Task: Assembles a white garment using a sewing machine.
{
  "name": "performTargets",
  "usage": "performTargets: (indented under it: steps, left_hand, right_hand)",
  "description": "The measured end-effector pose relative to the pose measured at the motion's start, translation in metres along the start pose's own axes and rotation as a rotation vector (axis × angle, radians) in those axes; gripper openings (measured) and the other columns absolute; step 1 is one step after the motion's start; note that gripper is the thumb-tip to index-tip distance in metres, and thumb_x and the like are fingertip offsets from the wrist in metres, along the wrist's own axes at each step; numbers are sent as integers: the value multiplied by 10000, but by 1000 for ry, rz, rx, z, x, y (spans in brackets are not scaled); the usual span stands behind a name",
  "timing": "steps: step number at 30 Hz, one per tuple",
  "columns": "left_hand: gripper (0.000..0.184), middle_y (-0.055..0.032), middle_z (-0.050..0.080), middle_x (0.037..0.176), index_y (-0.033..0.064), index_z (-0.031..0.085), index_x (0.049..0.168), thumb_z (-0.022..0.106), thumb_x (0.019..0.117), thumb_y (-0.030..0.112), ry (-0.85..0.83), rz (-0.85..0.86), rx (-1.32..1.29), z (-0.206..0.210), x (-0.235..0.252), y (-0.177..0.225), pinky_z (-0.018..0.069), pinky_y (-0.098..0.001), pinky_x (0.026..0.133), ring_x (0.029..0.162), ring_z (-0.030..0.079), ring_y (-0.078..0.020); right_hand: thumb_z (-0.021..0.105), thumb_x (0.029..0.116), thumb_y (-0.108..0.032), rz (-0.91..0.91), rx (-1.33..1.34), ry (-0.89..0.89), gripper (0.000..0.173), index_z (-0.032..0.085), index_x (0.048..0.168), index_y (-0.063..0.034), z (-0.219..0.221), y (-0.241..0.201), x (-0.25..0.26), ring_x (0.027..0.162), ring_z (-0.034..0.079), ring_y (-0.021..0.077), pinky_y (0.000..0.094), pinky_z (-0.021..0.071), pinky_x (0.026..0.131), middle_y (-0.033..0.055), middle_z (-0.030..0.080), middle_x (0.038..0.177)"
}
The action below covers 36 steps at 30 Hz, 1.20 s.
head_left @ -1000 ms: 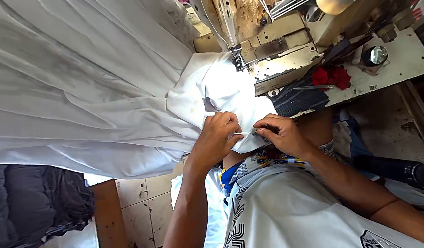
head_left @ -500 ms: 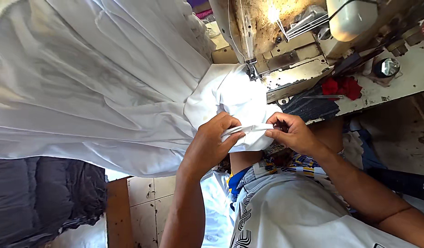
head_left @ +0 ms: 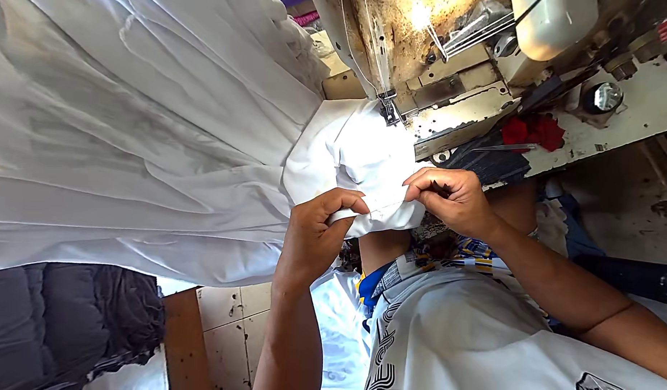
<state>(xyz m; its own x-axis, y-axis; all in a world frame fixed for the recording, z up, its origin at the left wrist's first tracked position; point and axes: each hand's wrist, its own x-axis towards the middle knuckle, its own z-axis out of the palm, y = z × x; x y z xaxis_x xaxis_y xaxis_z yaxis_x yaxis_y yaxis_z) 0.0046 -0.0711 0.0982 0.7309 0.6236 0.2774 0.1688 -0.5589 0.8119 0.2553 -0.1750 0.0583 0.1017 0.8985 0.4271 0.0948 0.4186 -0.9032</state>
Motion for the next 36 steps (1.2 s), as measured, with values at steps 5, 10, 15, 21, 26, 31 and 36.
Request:
performTargets:
  steps: [5,10,15,21,26,31,36]
  left_hand:
    - [218,-27,719,1161,96,754,1053,593,919,39,39,-32,-43,7,-1,-2,628,-327,818,1044,701,-169]
    - [127,19,703,980,128,738,885,723,954,233,124,-34,46,20,2,10,605,-267,665,830,685,-103]
    - [286,41,602,749,144,580,766,823,876,247,153,-49,151,27,4,25,491,-236,529,630,572,-69]
    - [230,76,595,815,206,771,1095,658,1004,383,-96,-113,230,48,-15,21,513,-243,641,713,571,-32]
    - [173,75,615,955,255,795,1004,667,1000,372,-63,-63,327,49,-25,23,533,-245,725,850,596,-29]
    - [152,66,669,1068,191,789,1000,683,999,300,-67,16,265,30,-30,39,570,-266,837,987,638,-47]
    - [175,6,719,987,78,742,1047,623,1031,206,-146,221,-14,-32,-42,69,593,-266,821,925,683,-77]
  right_hand:
    - [611,877,120,-140,-148,-38,169,746,924,31,-3,-3,-4,922,704,139,261,620,768,125,724,1048]
    - [629,880,110,-240,-255,-69,154,751,943,39,-4,-5,-8,949,704,147,269,622,805,142,719,1071]
    - [625,899,61,-390,-418,-109,146,755,950,18,-5,-9,-13,891,709,135,259,607,743,146,731,1088]
    - [624,935,4,-418,-512,-208,162,768,1003,-28,-14,-9,-30,802,690,97,236,576,686,112,743,1118]
    - [605,953,5,-402,-481,-264,175,758,1031,-31,-11,-9,-37,835,700,108,246,580,698,111,740,1137]
    - [630,974,-26,-341,-367,-286,196,754,1124,-48,-12,-21,-35,865,680,74,213,580,704,95,702,1221]
    - [644,1000,-67,-247,-259,-141,186,737,1155,-22,-24,-32,-34,978,699,113,256,623,806,82,705,1196]
